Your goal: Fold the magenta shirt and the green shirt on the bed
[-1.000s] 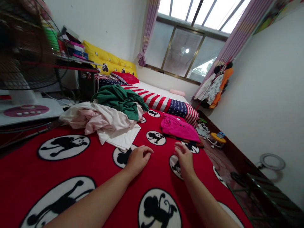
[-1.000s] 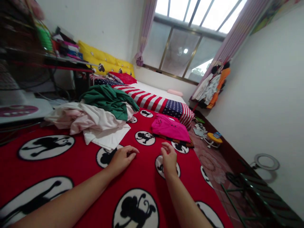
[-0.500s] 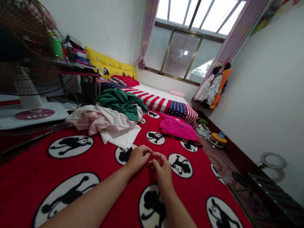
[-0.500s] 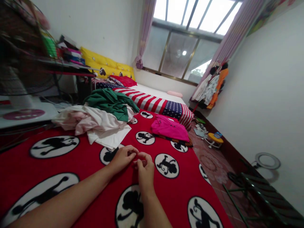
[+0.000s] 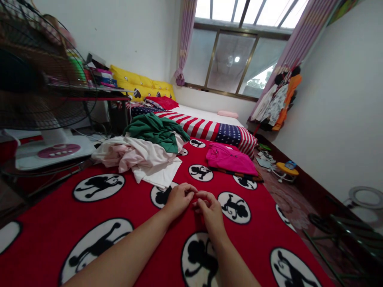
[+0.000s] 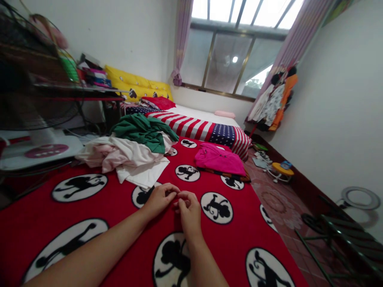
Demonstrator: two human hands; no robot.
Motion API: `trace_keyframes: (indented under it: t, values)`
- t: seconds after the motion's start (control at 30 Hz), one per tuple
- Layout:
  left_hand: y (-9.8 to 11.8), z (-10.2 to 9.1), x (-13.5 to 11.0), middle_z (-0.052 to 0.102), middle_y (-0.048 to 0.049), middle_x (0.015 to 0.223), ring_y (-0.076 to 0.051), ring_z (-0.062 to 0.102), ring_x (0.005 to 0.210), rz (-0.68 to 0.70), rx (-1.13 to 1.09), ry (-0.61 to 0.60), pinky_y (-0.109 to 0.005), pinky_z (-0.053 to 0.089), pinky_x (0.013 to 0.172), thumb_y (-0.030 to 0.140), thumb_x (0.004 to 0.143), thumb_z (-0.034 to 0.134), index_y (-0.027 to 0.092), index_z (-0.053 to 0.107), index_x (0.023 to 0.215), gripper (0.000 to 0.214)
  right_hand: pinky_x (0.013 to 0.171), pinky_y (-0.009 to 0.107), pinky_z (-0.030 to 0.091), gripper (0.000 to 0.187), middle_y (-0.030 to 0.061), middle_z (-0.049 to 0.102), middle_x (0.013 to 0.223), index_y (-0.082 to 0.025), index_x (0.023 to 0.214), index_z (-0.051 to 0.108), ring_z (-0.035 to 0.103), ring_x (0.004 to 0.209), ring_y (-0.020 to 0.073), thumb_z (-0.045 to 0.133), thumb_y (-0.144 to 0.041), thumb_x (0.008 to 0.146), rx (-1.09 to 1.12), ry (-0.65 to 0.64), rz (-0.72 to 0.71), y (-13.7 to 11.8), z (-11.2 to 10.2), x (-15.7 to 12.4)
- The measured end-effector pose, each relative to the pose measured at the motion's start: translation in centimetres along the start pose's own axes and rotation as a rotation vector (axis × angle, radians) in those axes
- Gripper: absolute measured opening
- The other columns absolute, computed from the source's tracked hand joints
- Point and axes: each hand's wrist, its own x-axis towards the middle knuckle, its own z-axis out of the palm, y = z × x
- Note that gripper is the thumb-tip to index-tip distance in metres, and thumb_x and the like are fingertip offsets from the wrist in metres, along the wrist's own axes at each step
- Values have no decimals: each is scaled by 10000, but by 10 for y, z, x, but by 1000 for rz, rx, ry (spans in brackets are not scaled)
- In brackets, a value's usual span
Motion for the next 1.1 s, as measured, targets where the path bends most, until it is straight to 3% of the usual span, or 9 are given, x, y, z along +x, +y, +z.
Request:
trace_keyframes:
  t: [0.17, 0.47, 0.73, 0.8, 0.87, 0.93, 1.0, 1.03, 1.1]
  values:
    - [1, -1, -1, 715, -27, 857, -150, 645, 792, 17, 3, 3, -243, 465, 733, 49, 765, 530, 170, 728, 830, 242, 491, 211, 495, 207, 55, 673, 869, -158, 856, 628, 670, 635, 144, 639, -312, 719, 11, 5, 7, -4, 1, 1]
    - [-1, 0, 0, 714, -20, 850, -152, 638, 762, 8, 56, 14, -253, 469, 715, 83, 773, 557, 188, 739, 853, 225, 513, 237, 503, 331, 42, 694, 710, -164, 957, 634, 665, 604, 167, 673, -387, 716, -15, 33, 30, -11, -4, 0]
    - [-3, -5, 8, 740, -47, 878, -152, 682, 778, -12, -2, -31, -243, 528, 722, 79, 780, 567, 142, 715, 928, 219, 538, 249, 496, 322, 41, 688, 627, -159, 917, 637, 650, 573, 169, 676, -403, 710, -23, 6, 52, -10, -4, -2]
    - [0, -20, 23, 741, -38, 839, -150, 681, 731, -3, 33, -24, -245, 538, 695, 83, 780, 568, 141, 714, 919, 209, 534, 248, 493, 302, 38, 683, 619, -159, 904, 638, 647, 567, 169, 666, -397, 720, -23, -5, 46, -8, -4, -3]
    - [6, -44, 45, 733, -43, 889, -164, 678, 813, 23, 94, 44, -274, 539, 778, 75, 785, 547, 154, 714, 905, 220, 524, 245, 486, 275, 31, 674, 613, -163, 895, 638, 642, 562, 166, 648, -388, 738, -19, -7, 28, -4, -4, -3]
    - [12, -76, 71, 693, -69, 1043, -205, 627, 1022, 54, 177, 169, -337, 488, 942, 72, 793, 526, 166, 707, 915, 238, 519, 245, 481, 253, 26, 665, 607, -167, 887, 641, 639, 562, 167, 637, -380, 751, -20, -8, 17, -1, -4, -2]
    - [16, -113, 99, 584, -105, 1241, -268, 476, 1248, 69, 260, 308, -430, 334, 1109, 66, 779, 533, 164, 683, 994, 279, 519, 248, 478, 233, 26, 663, 619, -171, 873, 645, 642, 576, 174, 637, -369, 751, -27, -31, 13, 1, -4, -1]
    - [16, -131, 111, 496, -113, 1347, -295, 374, 1331, 74, 321, 395, -460, 253, 1151, 68, 777, 547, 167, 657, 1072, 330, 518, 248, 474, 218, 26, 662, 631, -173, 862, 646, 642, 582, 175, 631, -361, 753, -33, -41, 9, 1, -3, -1]
    - [14, -164, 132, 395, -129, 1434, -328, 328, 1351, 23, 611, 610, -475, 264, 1139, 97, 769, 597, 181, 582, 1205, 445, 519, 248, 465, 176, 23, 659, 653, -177, 830, 647, 637, 584, 172, 613, -334, 757, -53, -69, -2, 1, -2, -1]
